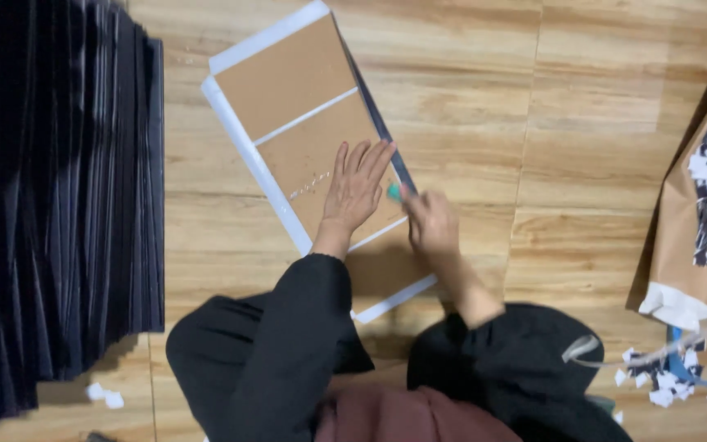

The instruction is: Manually assembling cardboard folders by applying adhesive to the edges with a small tool and folding them into shape.

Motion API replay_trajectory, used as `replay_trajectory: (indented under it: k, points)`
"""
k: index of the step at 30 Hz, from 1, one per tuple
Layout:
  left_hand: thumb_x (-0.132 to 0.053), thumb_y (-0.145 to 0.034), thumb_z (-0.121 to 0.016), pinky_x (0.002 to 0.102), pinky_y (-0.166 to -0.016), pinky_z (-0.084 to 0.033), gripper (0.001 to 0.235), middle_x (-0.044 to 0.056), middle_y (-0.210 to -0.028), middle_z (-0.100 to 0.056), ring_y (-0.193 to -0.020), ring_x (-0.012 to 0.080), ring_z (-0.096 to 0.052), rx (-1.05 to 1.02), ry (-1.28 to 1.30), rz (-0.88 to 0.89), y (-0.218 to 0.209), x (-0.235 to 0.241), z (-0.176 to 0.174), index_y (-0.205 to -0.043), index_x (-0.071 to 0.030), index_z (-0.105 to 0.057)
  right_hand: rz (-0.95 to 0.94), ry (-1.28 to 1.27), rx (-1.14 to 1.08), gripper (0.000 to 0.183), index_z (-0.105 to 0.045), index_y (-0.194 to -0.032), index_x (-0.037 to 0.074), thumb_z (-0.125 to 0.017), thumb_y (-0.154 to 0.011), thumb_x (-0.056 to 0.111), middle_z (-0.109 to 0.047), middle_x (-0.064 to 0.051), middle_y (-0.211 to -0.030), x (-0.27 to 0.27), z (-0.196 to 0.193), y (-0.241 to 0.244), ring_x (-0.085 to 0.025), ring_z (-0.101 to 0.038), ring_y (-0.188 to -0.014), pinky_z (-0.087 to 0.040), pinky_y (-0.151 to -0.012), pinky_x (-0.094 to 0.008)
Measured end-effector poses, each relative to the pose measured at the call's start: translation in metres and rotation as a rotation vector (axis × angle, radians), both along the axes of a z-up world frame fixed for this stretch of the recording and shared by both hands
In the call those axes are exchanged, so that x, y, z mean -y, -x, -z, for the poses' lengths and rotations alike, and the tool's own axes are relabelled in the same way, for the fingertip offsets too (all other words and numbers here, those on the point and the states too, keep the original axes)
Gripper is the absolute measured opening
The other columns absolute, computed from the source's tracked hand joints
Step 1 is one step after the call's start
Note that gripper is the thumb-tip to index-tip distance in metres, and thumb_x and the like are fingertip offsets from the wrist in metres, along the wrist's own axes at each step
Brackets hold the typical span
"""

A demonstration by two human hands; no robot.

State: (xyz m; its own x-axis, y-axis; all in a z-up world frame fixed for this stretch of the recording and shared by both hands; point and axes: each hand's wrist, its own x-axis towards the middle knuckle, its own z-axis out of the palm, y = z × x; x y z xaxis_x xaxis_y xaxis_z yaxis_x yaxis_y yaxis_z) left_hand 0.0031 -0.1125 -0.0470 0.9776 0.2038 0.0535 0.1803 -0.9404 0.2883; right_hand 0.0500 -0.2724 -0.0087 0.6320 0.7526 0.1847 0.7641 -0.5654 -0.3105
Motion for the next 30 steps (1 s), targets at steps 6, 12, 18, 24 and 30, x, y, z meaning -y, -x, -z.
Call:
replay_trajectory:
  k: [6,12,18,24,30]
  points:
    - [-0.039,-0.080,-0.041,0.057,-0.107,-0.005,0.067,-0.005,-0.147,-0.023,-0.135,0.0254,-0.018,0.068,-0.051,0.035,-0.020,-0.048,-0.001,-0.142,-0.024,-0.022,-0.108,-0.084,-0.044,0.012,-0.063,-0.094,0.020,-0.052,-0.089,0.020,-0.047,0.001,-0.070,0.012,-0.027,0.017,-0.017,-0.053,-0.066,-0.044,-0.060,-0.027]
    - [-0.028,-0.082,-0.037,0.055,-0.106,-0.011,0.055,-0.006,-0.139,-0.035,-0.130,0.0231,-0.025,0.093,-0.061,-0.026,-0.026,-0.046,0.014,-0.137,-0.024,-0.033,-0.003,-0.244,-0.270,0.018,-0.062,-0.100,0.005,-0.060,-0.083,0.012,-0.052,-0.016,-0.079,-0.034,-0.040,-0.061,-0.039,-0.054,-0.076,-0.044,-0.065,-0.044]
    - [-0.016,-0.078,-0.041,0.057,-0.107,-0.013,0.056,-0.005,-0.137,-0.036,-0.127,0.0227,-0.030,0.125,-0.090,-0.040,-0.022,-0.047,0.004,-0.134,-0.021,-0.037,-0.082,-0.215,-0.088,0.025,-0.059,-0.104,0.003,-0.060,-0.080,0.009,-0.049,-0.012,-0.077,-0.078,0.009,-0.073,-0.033,-0.052,-0.075,-0.043,-0.066,-0.042]
    - [-0.013,-0.081,-0.039,0.056,-0.107,-0.016,0.050,-0.005,-0.136,-0.036,-0.127,0.0220,-0.030,0.147,-0.075,-0.048,-0.023,-0.047,0.010,-0.130,-0.019,-0.040,-0.201,-0.073,-0.084,0.015,-0.060,-0.097,0.008,-0.052,-0.085,0.010,-0.045,-0.008,-0.072,-0.057,-0.011,-0.049,-0.030,-0.050,-0.071,-0.043,-0.063,-0.037]
    - [-0.012,-0.082,-0.037,0.054,-0.106,-0.018,0.046,-0.003,-0.132,-0.039,-0.125,0.0231,-0.032,0.164,-0.074,-0.048,-0.023,-0.047,0.008,-0.127,-0.018,-0.042,-0.075,-0.226,-0.406,0.011,-0.063,-0.087,0.010,-0.066,-0.077,0.014,-0.054,-0.010,-0.072,-0.052,0.008,-0.070,-0.035,-0.056,-0.072,-0.045,-0.064,-0.040]
